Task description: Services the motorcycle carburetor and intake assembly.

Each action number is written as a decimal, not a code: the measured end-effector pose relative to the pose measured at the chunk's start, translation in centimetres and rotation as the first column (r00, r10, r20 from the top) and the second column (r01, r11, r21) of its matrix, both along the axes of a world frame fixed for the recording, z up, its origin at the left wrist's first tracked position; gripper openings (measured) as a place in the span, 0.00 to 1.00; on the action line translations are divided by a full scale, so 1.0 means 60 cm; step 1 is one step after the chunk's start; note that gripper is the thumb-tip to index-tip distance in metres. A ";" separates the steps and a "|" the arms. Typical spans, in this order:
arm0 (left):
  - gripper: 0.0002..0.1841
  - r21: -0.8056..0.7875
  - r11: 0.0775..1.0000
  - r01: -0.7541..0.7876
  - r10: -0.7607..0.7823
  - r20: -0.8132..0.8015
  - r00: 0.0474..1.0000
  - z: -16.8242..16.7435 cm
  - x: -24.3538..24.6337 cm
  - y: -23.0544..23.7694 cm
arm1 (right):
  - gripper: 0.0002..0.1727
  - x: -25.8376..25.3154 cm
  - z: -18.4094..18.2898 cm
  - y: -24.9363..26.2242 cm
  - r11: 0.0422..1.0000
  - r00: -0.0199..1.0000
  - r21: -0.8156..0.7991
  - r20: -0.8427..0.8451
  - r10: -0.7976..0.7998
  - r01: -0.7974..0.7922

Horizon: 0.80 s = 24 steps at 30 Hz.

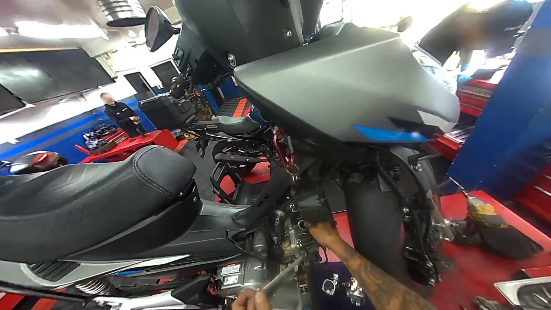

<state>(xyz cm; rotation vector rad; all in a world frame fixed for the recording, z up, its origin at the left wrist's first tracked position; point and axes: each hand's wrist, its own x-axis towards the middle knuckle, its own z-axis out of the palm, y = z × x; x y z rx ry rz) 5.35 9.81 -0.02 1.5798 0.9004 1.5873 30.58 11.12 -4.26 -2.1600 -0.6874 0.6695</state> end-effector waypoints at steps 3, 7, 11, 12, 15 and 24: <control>0.14 0.106 0.994 -0.040 0.046 -0.057 0.997 -0.002 0.043 0.011 | 0.26 -0.001 -0.041 -0.002 0.949 0.981 0.250 -0.077 -0.176 0.189; 0.14 0.250 0.966 -0.067 0.103 -0.131 0.986 -0.038 0.126 0.036 | 0.18 -0.016 -0.054 -0.021 0.812 0.929 0.457 -0.108 -0.353 0.362; 0.15 0.296 0.950 -0.099 0.170 -0.222 0.960 -0.079 0.175 0.049 | 0.13 -0.061 -0.032 -0.047 0.785 0.896 0.517 0.075 -0.438 0.341; 0.15 0.304 0.946 -0.112 0.190 -0.240 0.952 -0.083 0.183 0.050 | 0.12 -0.073 -0.039 -0.050 0.778 0.889 0.552 0.131 -0.438 0.302; 0.15 0.315 0.939 -0.138 0.230 -0.277 0.933 -0.090 0.189 0.050 | 0.13 -0.101 -0.061 -0.062 0.724 0.871 0.671 0.249 -0.424 0.161; 0.15 0.340 0.913 -0.224 0.335 -0.315 0.888 -0.089 0.183 0.068 | 0.20 -0.066 -0.042 -0.067 0.687 0.924 0.625 -0.169 -0.344 0.370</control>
